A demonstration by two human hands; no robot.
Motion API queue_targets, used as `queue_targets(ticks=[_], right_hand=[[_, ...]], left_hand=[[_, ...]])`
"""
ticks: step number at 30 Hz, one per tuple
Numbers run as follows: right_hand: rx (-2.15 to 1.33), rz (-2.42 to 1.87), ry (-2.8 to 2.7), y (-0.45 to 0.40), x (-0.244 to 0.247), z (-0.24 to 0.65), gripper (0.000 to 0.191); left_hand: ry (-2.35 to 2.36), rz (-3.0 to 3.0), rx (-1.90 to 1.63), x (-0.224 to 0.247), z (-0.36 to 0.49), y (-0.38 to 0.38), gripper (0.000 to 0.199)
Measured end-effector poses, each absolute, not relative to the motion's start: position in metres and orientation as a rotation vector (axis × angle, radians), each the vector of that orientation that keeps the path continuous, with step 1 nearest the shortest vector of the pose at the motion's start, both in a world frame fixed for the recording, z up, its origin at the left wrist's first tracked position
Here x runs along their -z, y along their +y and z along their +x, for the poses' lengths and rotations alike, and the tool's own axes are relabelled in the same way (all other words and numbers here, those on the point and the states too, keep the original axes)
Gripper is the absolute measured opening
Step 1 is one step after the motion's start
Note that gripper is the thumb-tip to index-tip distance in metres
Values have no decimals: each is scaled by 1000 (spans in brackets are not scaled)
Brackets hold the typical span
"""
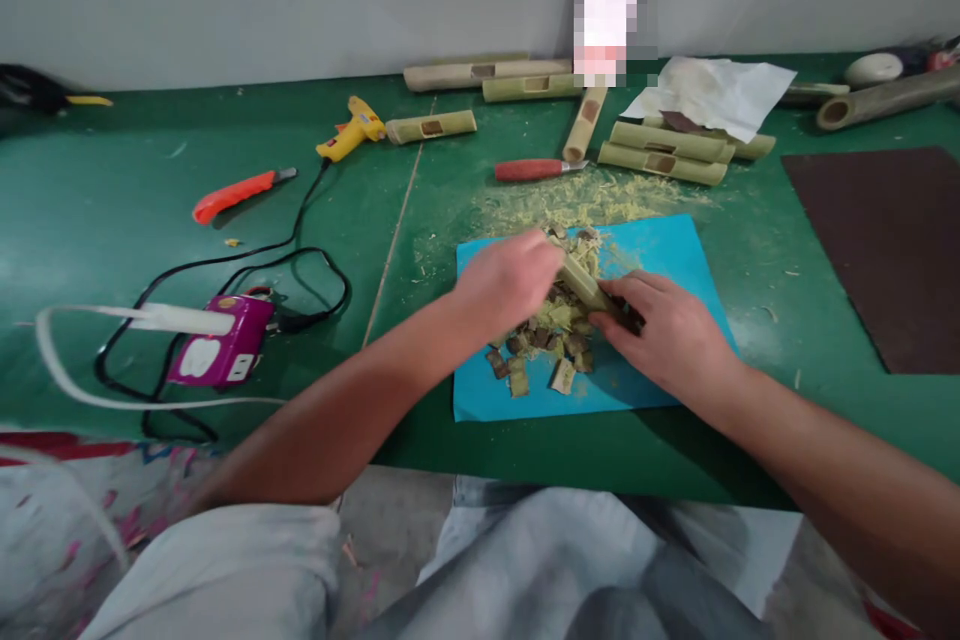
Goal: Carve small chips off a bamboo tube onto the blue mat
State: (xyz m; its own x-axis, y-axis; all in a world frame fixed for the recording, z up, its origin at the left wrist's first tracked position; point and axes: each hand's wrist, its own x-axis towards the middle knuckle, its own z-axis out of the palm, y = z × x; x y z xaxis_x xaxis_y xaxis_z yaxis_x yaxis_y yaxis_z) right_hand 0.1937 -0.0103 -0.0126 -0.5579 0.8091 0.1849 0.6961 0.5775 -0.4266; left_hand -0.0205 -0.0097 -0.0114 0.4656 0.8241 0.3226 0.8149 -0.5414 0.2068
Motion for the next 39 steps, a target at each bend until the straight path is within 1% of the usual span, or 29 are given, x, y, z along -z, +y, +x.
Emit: queue_targets(ticks=[2, 5, 7, 12, 17, 21, 26, 30, 35, 39], right_hand=[[-428, -1237, -2447, -10, 12, 194, 18], [-395, -1277, -2457, -12, 11, 193, 12], [-379, -1310, -2462, -13, 11, 193, 12], [-374, -1348, -2464, -16, 11, 193, 12], [-381, -1317, -2480, -15, 12, 193, 13], [-389, -1313, -2475, -15, 11, 193, 13], [-390, -1298, -2489, -14, 13, 194, 15], [-397, -1312, -2468, -15, 13, 194, 14], [-386, -1301, -2504, -15, 12, 194, 13], [-388, -1304, -2483, -15, 12, 194, 13]], left_hand=[[1575, 2663, -625, 11, -23, -8, 28], [1496, 2715, -542, 10, -21, -12, 26], [1452, 2743, -524, 10, -20, -13, 25], [1571, 2687, -650, 12, -26, -8, 29], [1343, 2734, -576, 11, -23, -8, 27], [1559, 2684, -645, 8, -24, -8, 28], [1431, 2699, -486, 9, -16, -12, 29], [1582, 2688, -550, 9, -17, -11, 31], [1411, 2732, -503, 10, -20, -11, 28], [1601, 2719, -596, 10, -21, -10, 31]])
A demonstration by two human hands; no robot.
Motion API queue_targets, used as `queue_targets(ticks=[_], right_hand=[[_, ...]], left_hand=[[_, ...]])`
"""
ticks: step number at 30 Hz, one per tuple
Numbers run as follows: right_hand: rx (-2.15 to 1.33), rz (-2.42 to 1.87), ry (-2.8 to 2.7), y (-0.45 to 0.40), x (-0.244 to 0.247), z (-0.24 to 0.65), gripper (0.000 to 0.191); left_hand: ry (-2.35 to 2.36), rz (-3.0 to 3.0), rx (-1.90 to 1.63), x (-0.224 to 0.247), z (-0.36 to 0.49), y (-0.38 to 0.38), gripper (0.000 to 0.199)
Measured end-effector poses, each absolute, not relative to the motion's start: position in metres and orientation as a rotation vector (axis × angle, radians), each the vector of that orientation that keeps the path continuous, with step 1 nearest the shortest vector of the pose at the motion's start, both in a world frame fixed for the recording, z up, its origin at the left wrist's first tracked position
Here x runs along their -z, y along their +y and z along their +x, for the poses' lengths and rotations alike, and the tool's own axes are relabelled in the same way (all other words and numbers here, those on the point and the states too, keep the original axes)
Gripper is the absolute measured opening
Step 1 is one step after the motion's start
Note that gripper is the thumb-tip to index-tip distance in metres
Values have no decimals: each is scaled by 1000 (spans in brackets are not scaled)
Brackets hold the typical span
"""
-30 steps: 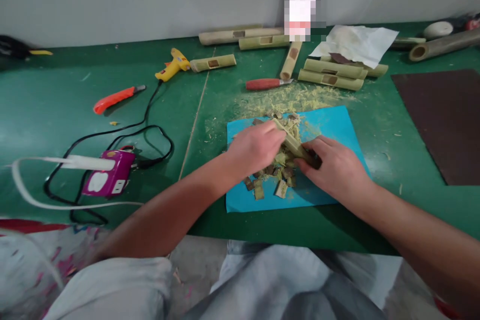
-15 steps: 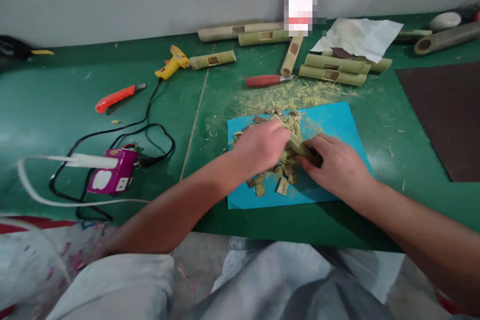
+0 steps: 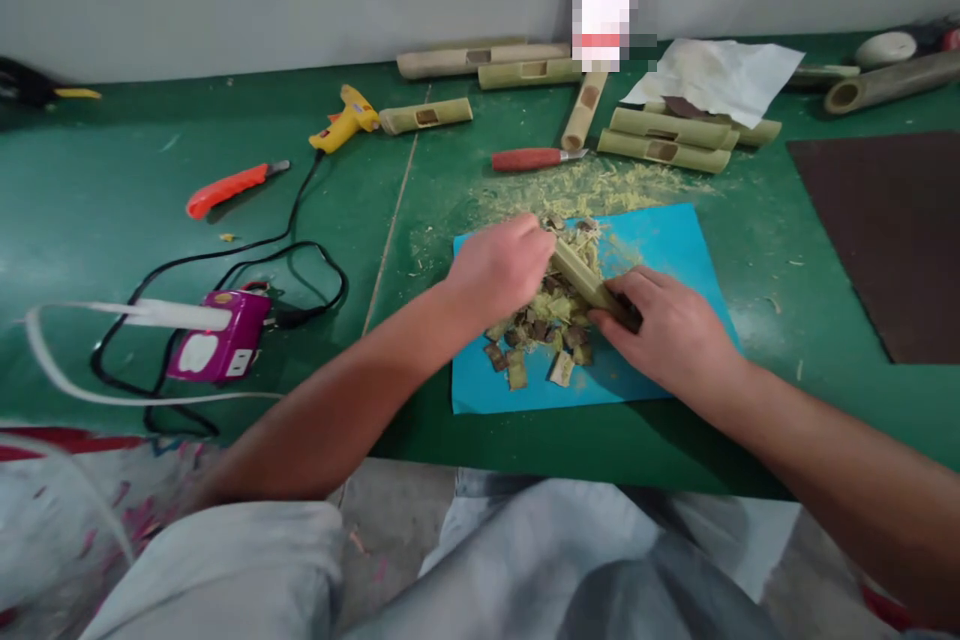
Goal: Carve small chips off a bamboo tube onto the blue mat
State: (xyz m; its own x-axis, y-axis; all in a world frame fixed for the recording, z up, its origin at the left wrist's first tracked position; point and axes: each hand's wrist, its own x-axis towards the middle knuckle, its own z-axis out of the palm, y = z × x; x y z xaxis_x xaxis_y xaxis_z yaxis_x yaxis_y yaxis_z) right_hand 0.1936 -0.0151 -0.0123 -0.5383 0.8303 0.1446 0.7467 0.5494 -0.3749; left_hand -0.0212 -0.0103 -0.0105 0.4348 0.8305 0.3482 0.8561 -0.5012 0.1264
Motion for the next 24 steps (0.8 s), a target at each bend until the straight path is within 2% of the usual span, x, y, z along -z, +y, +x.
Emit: queue_targets(ticks=[3, 15, 20, 24], right_hand=[[-382, -1270, -2489, -15, 13, 194, 12], [-412, -1295, -2483, -15, 13, 194, 13], [-417, -1288, -2513, -16, 13, 194, 14], [-390, -1289, -2508, -17, 13, 194, 14]], left_hand=[[-1436, -2726, 494, 10, -21, -13, 29], [-1514, -2619, 607, 11, -26, -9, 30], [-1445, -2756, 491, 8, -22, -12, 28], [-1537, -2622, 538, 7, -24, -12, 32]])
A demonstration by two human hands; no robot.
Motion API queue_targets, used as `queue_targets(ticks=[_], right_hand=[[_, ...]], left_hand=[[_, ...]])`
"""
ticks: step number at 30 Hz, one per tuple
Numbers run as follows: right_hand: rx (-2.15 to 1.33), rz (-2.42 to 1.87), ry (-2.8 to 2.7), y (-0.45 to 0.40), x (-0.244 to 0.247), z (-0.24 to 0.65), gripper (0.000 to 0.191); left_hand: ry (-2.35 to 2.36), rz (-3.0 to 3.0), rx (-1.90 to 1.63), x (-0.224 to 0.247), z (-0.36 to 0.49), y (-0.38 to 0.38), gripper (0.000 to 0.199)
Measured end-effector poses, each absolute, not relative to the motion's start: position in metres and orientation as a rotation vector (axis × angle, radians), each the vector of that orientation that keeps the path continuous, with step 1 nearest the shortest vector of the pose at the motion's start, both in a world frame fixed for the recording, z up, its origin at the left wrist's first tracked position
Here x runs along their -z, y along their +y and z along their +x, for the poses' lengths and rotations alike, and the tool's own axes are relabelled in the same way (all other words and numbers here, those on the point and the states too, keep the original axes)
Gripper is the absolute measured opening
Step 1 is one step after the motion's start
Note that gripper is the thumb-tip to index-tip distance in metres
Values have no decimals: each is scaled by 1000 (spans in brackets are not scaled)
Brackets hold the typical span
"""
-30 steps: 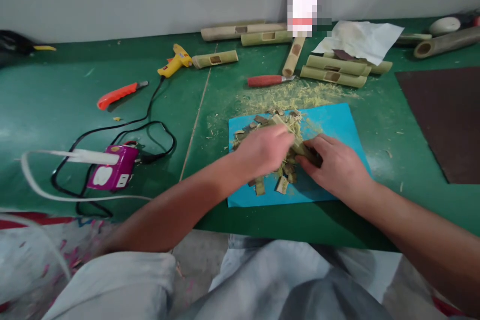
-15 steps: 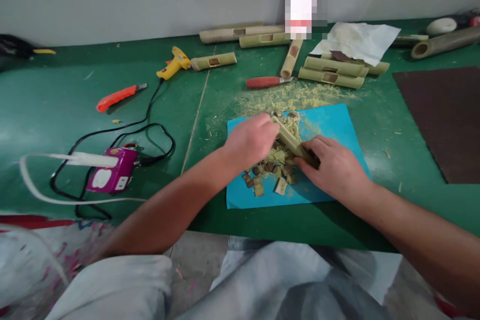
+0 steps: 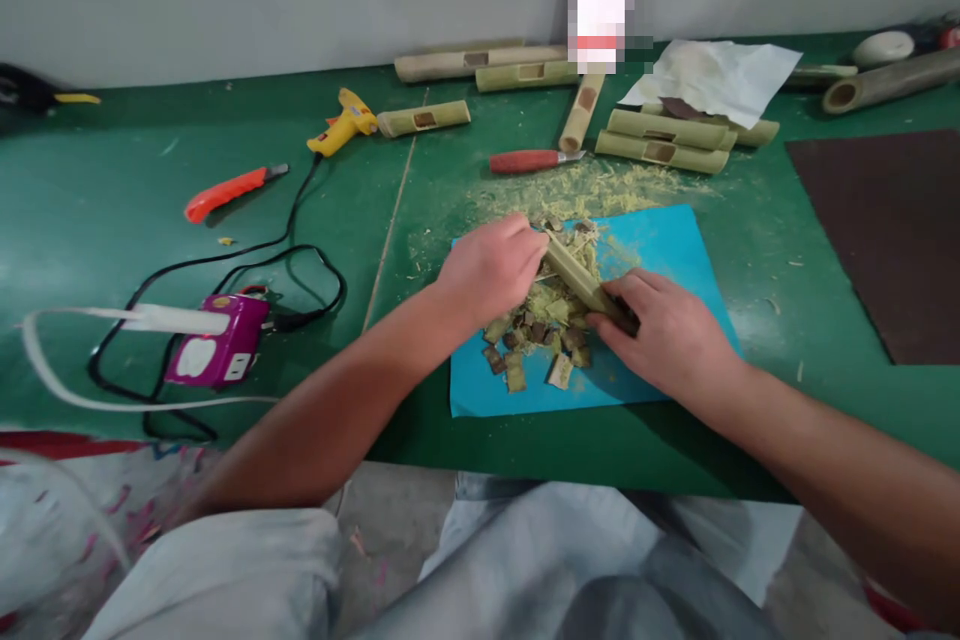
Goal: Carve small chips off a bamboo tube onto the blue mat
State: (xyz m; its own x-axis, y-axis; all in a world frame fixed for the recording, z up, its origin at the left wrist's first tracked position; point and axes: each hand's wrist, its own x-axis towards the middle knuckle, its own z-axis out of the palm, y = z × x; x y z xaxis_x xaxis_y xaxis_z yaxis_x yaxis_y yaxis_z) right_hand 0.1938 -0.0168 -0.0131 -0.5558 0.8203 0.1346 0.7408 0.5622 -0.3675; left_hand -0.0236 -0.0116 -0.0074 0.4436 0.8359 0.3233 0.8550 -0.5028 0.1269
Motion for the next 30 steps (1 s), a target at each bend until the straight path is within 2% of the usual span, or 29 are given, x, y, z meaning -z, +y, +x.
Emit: queue_targets(ticks=[4, 16, 30], right_hand=[[-374, -1277, -2541, -17, 13, 194, 16], [-374, -1307, -2518, -17, 13, 194, 16], [-361, -1281, -2528, -16, 15, 194, 16]], left_hand=[[-1426, -2773, 474, 8, -21, -14, 29], [-1508, -2626, 586, 10, -22, -11, 30], [-1400, -2698, 528, 9, -23, -11, 29]])
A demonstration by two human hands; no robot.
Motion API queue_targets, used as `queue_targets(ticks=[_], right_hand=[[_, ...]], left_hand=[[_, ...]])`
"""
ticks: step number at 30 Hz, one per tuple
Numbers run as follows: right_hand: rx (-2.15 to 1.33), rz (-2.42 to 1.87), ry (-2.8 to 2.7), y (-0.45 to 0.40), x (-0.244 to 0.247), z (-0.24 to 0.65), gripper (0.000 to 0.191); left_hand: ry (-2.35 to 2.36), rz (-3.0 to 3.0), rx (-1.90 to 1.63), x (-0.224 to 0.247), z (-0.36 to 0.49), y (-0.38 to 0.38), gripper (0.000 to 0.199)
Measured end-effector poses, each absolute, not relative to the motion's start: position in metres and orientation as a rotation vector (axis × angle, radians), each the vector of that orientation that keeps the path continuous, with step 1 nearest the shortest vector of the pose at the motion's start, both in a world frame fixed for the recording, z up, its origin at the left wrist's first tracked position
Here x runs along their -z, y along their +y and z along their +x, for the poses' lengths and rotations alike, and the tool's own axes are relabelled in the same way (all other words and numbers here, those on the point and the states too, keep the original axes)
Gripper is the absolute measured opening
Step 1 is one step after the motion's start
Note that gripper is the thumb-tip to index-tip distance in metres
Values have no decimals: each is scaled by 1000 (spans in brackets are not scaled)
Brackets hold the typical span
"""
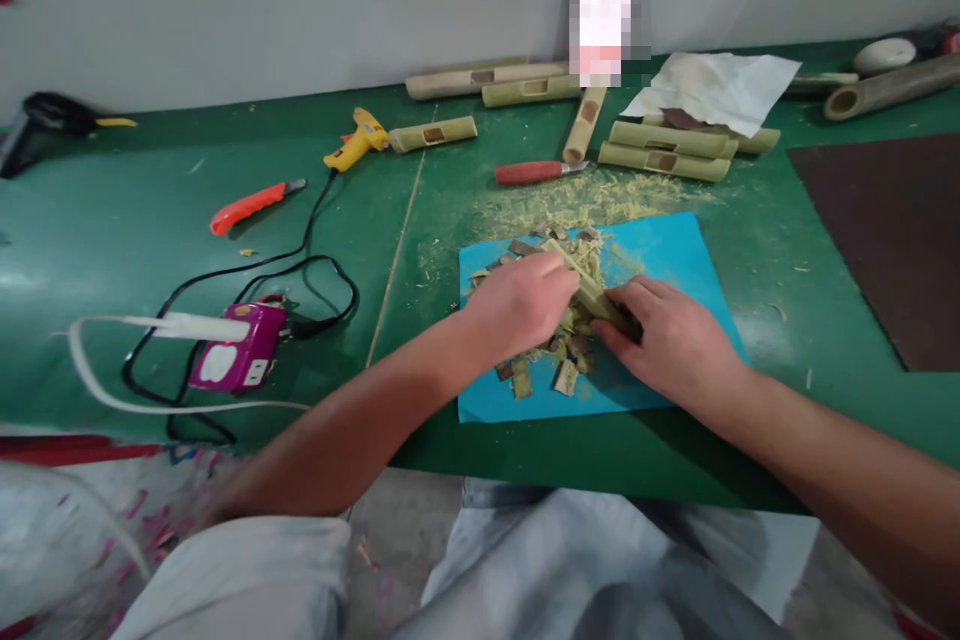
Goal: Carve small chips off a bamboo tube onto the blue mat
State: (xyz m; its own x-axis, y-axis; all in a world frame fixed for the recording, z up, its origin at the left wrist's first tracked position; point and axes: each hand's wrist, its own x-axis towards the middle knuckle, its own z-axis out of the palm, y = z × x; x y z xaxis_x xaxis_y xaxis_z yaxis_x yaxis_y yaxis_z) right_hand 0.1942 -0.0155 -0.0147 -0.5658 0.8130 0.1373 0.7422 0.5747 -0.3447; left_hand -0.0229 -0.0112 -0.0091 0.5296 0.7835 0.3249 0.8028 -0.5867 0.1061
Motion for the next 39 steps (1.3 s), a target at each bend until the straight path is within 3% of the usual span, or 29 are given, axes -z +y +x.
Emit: queue_targets(ticks=[7, 14, 22, 27, 39], right_hand=[[-377, -1273, -2516, -16, 14, 195, 15], [-110, -1132, -2530, -10, 8, 201, 19], [-382, -1057, -2532, 3, 6, 208, 22], [-636, -1075, -2479, 10, 9, 211, 22], [-535, -862, -2650, 16, 2, 215, 26]], left_hand=[[-1515, -2559, 842, 10, -40, 4, 20], [-1791, -2433, 1349, -5, -45, -1, 19], [-2075, -2650, 1242, -23, -44, -12, 8], [-1953, -2750, 1280, -24, -44, -13, 7], [-2011, -2888, 1233, -23, -36, -18, 9]])
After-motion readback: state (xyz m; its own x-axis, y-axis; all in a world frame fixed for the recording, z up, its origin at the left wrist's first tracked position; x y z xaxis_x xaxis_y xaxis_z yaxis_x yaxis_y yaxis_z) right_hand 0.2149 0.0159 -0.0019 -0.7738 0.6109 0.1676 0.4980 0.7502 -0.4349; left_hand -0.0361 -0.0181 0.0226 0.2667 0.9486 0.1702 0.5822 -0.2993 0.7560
